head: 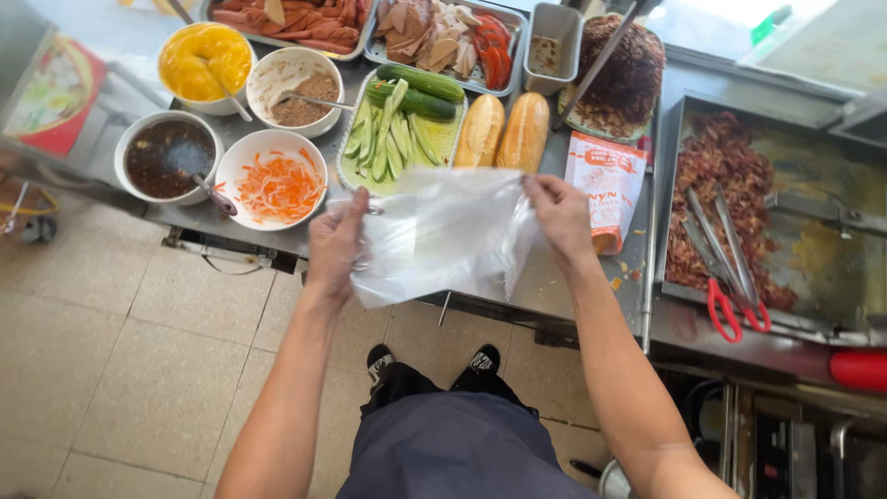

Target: The person assembles multiple baguette sandwiches by filling them with sliced meats, pickled vegetables, and sauces. They use tongs to handle the ingredients and a toaster to warm the bread. The sandwiches are then wrapped in paper and placed into plastic bags for takeaway.

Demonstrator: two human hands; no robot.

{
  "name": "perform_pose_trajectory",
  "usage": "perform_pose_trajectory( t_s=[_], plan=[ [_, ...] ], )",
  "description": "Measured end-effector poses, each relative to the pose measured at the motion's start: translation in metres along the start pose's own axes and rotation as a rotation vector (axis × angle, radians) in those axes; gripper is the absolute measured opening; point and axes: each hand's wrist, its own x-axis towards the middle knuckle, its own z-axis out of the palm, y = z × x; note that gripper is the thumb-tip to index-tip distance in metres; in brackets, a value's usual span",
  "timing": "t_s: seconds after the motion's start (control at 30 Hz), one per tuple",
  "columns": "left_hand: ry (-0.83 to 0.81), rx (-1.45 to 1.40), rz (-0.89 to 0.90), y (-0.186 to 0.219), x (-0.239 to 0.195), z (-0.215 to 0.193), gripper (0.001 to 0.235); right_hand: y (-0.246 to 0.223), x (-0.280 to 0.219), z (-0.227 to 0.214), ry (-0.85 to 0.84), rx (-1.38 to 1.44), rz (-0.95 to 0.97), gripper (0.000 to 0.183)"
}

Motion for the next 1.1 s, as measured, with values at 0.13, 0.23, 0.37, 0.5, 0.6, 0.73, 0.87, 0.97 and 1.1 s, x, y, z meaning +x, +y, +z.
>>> perform_pose_trajectory(
  t_s=[0.13,0.23,0.37,0.5,0.6,0.73,0.87,0.97,1.1],
  plan=[
    [0.095,-0.076,0.081,0.038,-0.033,-0.036,0.032,0.028,0.092,-0.020,0.231,0.373,-0.111,0.025],
    [0.259,0.022,0.040,0.052,-0.064,-0.064,0.035,0.035,0.149,-0.002,0.364,0.401,-0.219,0.024],
    [0.228,0.108,0.087,0.052,-0.083,-0.081,0.033,0.019,0.169,0.034,0.405,-0.038,-0.291,0.030],
    [0.024,0.285,-0.025,0.056,-0.071,-0.060,0.037,-0.016,0.130,0.089,-0.230,-0.548,-0.307,0.072],
    [-0.274,0.553,-0.087,0.058,-0.050,-0.032,0.035,-0.057,0.053,0.108,-0.496,-0.449,-0.458,0.088],
    [-0.694,0.520,-0.172,0.067,-0.016,-0.010,0.035,-0.095,-0.029,0.095,-1.088,-0.184,-0.444,0.093],
    [-0.676,-0.096,-0.113,0.067,0.038,-0.013,0.042,-0.097,-0.039,0.065,-0.811,-0.336,0.061,0.035],
    [-0.656,-0.809,-0.127,-0.002,0.087,0.016,0.049,-0.090,-0.038,0.034,-0.486,-0.084,-0.015,0.026],
    [-0.813,-0.124,0.455,-0.147,0.067,0.105,0.079,-0.081,-0.028,0.011,-0.071,0.415,-0.030,0.028]
  ],
)
